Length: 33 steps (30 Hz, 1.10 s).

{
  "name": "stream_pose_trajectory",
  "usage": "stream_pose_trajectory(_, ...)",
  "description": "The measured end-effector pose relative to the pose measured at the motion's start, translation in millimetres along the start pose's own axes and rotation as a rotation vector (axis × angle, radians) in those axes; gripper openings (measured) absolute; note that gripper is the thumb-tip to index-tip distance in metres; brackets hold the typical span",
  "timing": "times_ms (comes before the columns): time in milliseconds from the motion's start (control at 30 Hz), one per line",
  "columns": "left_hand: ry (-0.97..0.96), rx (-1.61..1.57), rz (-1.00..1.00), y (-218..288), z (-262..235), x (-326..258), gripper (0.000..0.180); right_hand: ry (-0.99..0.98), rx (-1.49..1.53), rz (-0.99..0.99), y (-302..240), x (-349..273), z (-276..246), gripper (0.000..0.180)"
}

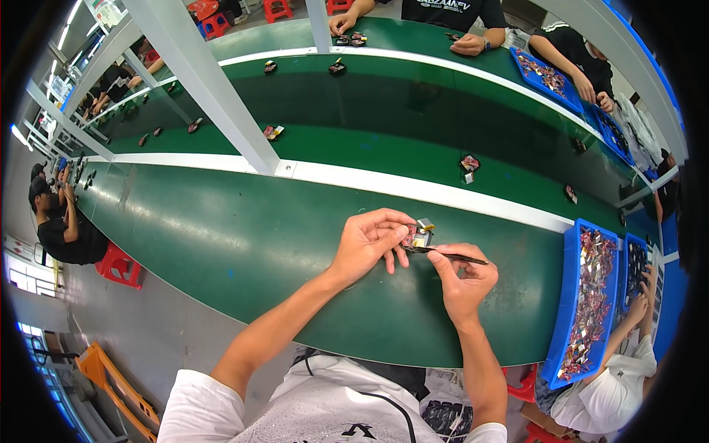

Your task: The recorder is using tweezers to assemble small toy car components at a factory assembly line.

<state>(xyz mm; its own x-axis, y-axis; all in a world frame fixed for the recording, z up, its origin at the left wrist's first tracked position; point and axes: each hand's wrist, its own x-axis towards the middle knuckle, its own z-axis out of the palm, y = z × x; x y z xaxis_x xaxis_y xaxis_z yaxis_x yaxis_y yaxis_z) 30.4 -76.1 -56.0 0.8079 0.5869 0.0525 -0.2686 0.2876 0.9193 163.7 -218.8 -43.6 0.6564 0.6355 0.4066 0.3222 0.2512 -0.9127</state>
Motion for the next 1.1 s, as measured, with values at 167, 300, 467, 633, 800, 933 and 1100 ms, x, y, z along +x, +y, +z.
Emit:
stream_pose_trajectory(167,-0.003,0.037,0.018,2.3,-0.9,-0.1,0.024,-0.014,-0.034,-0.051,0.9,0.9,-0.5,0.01)
stream_pose_trajectory(300,0.014,0.035,0.015,4.7,0.8,-1.0,0.023,-0.014,-0.043,-0.068,-0.2,0.8,1.3,0.011)
stream_pose_trajectory(467,0.034,0.046,0.018,6.2,2.5,-2.1,0.023,-0.01,-0.067,-0.069,-0.4,1.4,1.5,0.01)
stream_pose_trajectory(633,0.032,0.1,0.003,3.8,1.2,-2.7,0.023,-0.044,-0.051,0.019,1.5,1.0,-1.0,0.01)
stream_pose_trajectory(800,0.056,0.094,-0.006,3.1,-0.2,-1.6,0.021,-0.023,0.008,0.046,2.0,1.0,2.2,0.011)
stream_pose_trajectory(933,0.062,0.084,0.006,2.7,-1.0,-1.4,0.021,-0.028,-0.044,0.004,-1.1,0.9,2.9,0.011)
stream_pose_trajectory(1100,0.063,0.076,0.009,2.3,-1.9,-1.8,0.021,-0.066,-0.115,-0.068,-2.8,2.0,2.6,0.012)
